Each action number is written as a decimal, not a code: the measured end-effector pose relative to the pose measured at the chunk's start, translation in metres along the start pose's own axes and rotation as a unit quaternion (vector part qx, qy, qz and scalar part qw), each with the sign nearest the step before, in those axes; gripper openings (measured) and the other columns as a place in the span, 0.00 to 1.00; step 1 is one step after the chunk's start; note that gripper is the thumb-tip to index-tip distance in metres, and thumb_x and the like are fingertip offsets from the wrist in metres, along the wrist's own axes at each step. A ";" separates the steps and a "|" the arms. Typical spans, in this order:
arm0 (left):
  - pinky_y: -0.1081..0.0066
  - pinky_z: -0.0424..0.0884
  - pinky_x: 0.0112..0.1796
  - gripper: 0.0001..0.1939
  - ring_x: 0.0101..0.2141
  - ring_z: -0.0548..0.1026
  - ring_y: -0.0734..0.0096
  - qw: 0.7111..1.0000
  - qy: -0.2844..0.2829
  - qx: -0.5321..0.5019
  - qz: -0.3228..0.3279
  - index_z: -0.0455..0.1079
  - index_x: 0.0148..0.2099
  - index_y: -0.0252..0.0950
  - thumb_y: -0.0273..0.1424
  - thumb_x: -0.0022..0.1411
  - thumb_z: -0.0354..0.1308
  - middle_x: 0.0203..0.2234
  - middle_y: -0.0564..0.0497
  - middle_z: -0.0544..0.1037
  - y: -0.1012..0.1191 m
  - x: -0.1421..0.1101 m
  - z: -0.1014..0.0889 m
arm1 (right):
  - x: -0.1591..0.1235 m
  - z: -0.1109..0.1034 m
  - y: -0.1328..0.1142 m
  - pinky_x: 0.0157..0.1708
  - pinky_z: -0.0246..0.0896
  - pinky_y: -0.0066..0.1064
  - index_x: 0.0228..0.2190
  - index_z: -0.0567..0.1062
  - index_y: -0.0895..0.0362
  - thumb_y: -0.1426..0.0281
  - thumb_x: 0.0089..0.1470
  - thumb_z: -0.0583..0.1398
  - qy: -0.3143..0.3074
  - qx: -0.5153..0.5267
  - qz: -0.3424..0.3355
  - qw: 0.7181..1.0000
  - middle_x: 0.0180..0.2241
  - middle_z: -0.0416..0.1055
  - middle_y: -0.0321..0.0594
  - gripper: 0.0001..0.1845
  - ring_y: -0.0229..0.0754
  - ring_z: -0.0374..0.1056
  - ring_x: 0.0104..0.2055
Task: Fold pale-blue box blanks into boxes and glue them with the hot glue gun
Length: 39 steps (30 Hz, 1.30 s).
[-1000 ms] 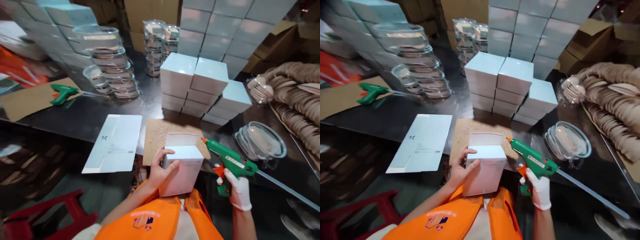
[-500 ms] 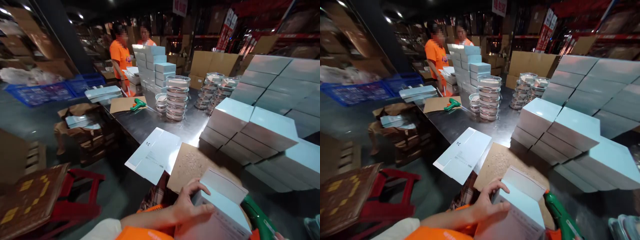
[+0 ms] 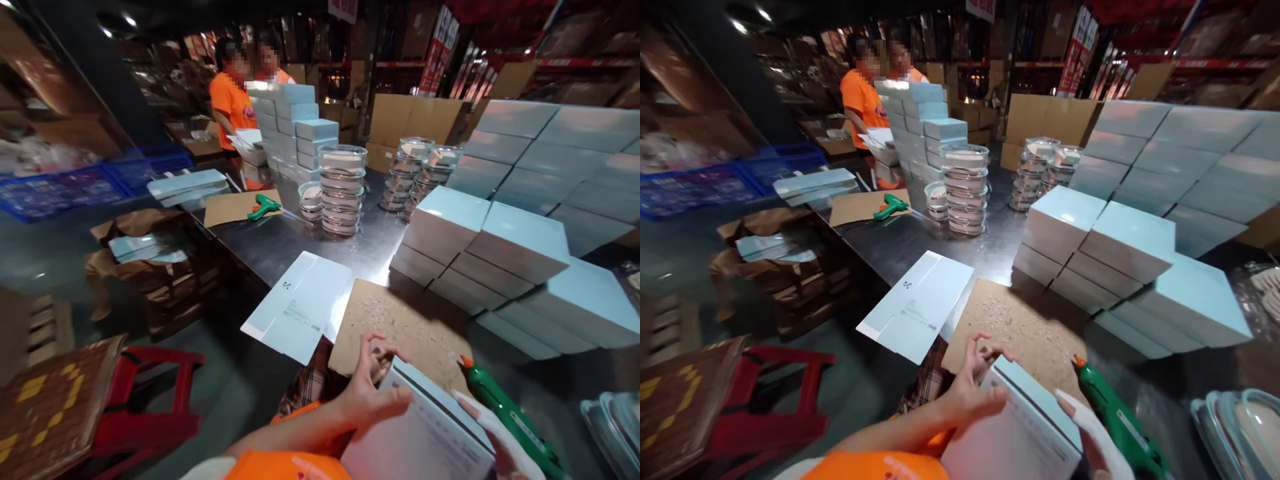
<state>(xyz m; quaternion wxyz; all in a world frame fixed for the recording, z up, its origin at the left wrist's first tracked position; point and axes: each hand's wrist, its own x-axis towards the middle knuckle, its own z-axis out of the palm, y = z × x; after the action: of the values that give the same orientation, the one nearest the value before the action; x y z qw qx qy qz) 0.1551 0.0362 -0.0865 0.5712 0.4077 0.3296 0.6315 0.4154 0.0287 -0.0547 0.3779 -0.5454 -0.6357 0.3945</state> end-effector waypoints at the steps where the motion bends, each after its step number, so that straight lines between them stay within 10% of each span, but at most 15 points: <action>1: 0.60 0.77 0.44 0.43 0.45 0.80 0.56 0.999 0.004 0.035 0.017 0.67 0.59 0.47 0.60 0.48 0.75 0.44 0.44 0.77 0.003 -0.001 -0.001 | -0.002 0.001 -0.008 0.58 0.73 0.55 0.52 0.85 0.41 0.38 0.49 0.67 -0.029 0.011 -0.020 0.999 0.58 0.78 0.51 0.35 0.70 0.72 0.63; 6: 0.49 0.69 0.60 0.25 0.53 0.75 0.51 0.984 -0.043 0.171 0.036 0.78 0.38 0.40 0.57 0.59 0.68 0.44 0.43 0.74 0.030 -0.002 -0.011 | 0.000 0.018 -0.035 0.65 0.66 0.55 0.53 0.83 0.48 0.51 0.56 0.72 -0.048 -0.018 -0.147 0.988 0.63 0.73 0.51 0.26 0.59 0.69 0.66; 13: 0.49 0.72 0.60 0.18 0.53 0.77 0.53 0.974 -0.064 0.195 0.098 0.79 0.36 0.40 0.50 0.65 0.68 0.43 0.44 0.74 0.037 -0.004 -0.006 | -0.010 0.037 -0.026 0.63 0.68 0.50 0.47 0.83 0.46 0.52 0.63 0.67 0.031 0.060 -0.169 0.983 0.60 0.75 0.46 0.16 0.53 0.72 0.62; 17: 0.53 0.72 0.58 0.18 0.53 0.78 0.53 0.985 -0.007 0.160 0.068 0.76 0.36 0.39 0.49 0.65 0.67 0.45 0.45 0.75 0.031 -0.008 -0.004 | -0.033 0.067 -0.023 0.63 0.69 0.49 0.62 0.69 0.42 0.37 0.52 0.68 0.130 0.162 -0.114 0.972 0.73 0.56 0.45 0.43 0.57 0.65 0.69; 22: 0.58 0.71 0.57 0.11 0.53 0.78 0.57 0.985 0.031 0.142 0.094 0.76 0.39 0.41 0.42 0.68 0.66 0.46 0.48 0.77 0.029 -0.003 -0.003 | -0.056 0.082 -0.016 0.65 0.68 0.52 0.74 0.31 0.36 0.37 0.55 0.66 0.038 0.169 -0.047 0.984 0.75 0.49 0.51 0.65 0.56 0.63 0.71; 30: 0.52 0.73 0.58 0.13 0.53 0.80 0.53 0.985 -0.086 0.145 0.036 0.79 0.39 0.41 0.45 0.68 0.66 0.44 0.44 0.81 0.030 -0.005 0.007 | -0.043 0.045 -0.020 0.66 0.62 0.48 0.48 0.73 0.46 0.55 0.65 0.66 0.112 0.061 -0.118 0.985 0.70 0.61 0.45 0.14 0.52 0.62 0.70; 36: 0.58 0.74 0.58 0.16 0.53 0.80 0.56 0.990 0.079 0.116 0.014 0.77 0.41 0.41 0.49 0.65 0.68 0.46 0.46 0.82 0.026 -0.004 0.004 | -0.051 0.070 -0.027 0.60 0.70 0.48 0.71 0.48 0.42 0.46 0.47 0.76 0.031 0.181 0.009 0.983 0.68 0.62 0.54 0.63 0.56 0.71 0.64; 39: 0.58 0.76 0.56 0.36 0.64 0.74 0.51 0.994 0.094 0.052 0.001 0.67 0.66 0.51 0.59 0.62 0.66 0.63 0.42 0.76 0.027 0.001 0.001 | -0.056 0.055 -0.039 0.58 0.73 0.48 0.74 0.45 0.45 0.50 0.52 0.74 0.079 0.211 0.043 0.973 0.64 0.67 0.56 0.62 0.56 0.75 0.59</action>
<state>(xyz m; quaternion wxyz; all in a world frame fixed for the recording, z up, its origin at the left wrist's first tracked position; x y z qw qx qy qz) 0.1436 0.0337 -0.0622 0.5149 0.3760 0.4140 0.6497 0.3565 -0.0353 -0.0436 0.5157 -0.5097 -0.4827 0.4913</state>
